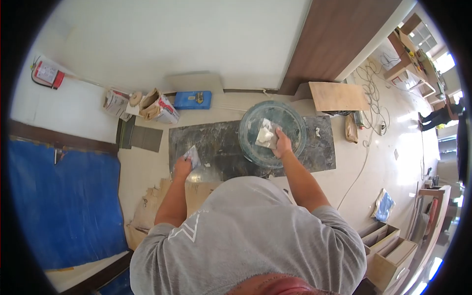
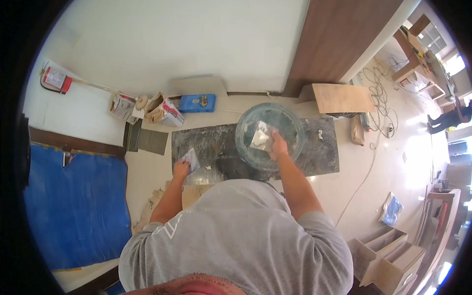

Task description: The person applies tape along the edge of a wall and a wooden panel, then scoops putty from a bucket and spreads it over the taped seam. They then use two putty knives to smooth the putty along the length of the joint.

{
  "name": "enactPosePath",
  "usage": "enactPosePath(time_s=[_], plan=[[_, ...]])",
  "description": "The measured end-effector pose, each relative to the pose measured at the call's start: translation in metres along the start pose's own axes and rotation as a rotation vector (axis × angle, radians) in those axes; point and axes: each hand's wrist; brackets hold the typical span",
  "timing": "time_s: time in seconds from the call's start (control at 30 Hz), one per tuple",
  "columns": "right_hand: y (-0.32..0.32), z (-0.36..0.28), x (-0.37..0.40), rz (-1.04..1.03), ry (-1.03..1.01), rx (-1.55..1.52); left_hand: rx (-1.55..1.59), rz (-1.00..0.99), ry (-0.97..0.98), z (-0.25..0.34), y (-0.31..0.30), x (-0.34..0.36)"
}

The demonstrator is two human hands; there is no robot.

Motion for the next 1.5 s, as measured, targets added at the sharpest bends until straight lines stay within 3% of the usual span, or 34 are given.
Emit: enactPosePath(time_s=[0.23,0.33,0.43,0.53,0.67,0.77,1.0,1.13,1.27,1.4,1.5], plan=[[-0.003,-0.008,-0.004,-0.044,0.147,-0.026,0.016,-0.073,0.014,0.125,-0.013,-0.031],[-0.005,-0.01,-0.005,-0.003,0.159,0.0,-0.046,-0.136,0.067,0.139,-0.011,-0.043],[-0.011,-0.006,-0.006,-0.035,0.159,-0.012,-0.055,-0.15,0.08,0.131,-0.009,-0.046],[-0.009,-0.01,-0.017,-0.069,0.119,-0.01,-0.043,-0.058,0.086,0.082,0.007,-0.051],[0.006,-0.016,-0.032,-0.058,0.1,-0.013,-0.185,-0.123,0.019,0.044,0.0,-0.047],[0.023,-0.027,-0.05,0.101,0.036,0.128,-0.228,-0.175,-0.025,0.021,0.0,-0.05],[0.048,-0.037,-0.076,-0.103,-0.034,-0.055,-0.177,-0.154,0.038,-0.004,0.009,-0.031],[0.051,-0.034,-0.077,-0.034,-0.063,-0.043,-0.237,-0.186,0.141,0.003,-0.013,-0.046],[0.044,-0.028,-0.082,-0.021,-0.073,-0.043,-0.208,-0.185,0.122,0.028,-0.022,-0.058],[0.027,-0.043,-0.057,0.0,-0.107,0.003,-0.128,-0.168,0.291,0.055,-0.01,-0.07],[0.004,-0.074,-0.009,0.037,-0.159,-0.029,-0.005,-0.235,0.295,0.118,-0.008,-0.057]])
Point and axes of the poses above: each hand's wrist, its own x-axis away from the middle knuckle, its own y-axis out of the palm, z = x × y, and after that the axes turned 4 degrees about y, right-handed
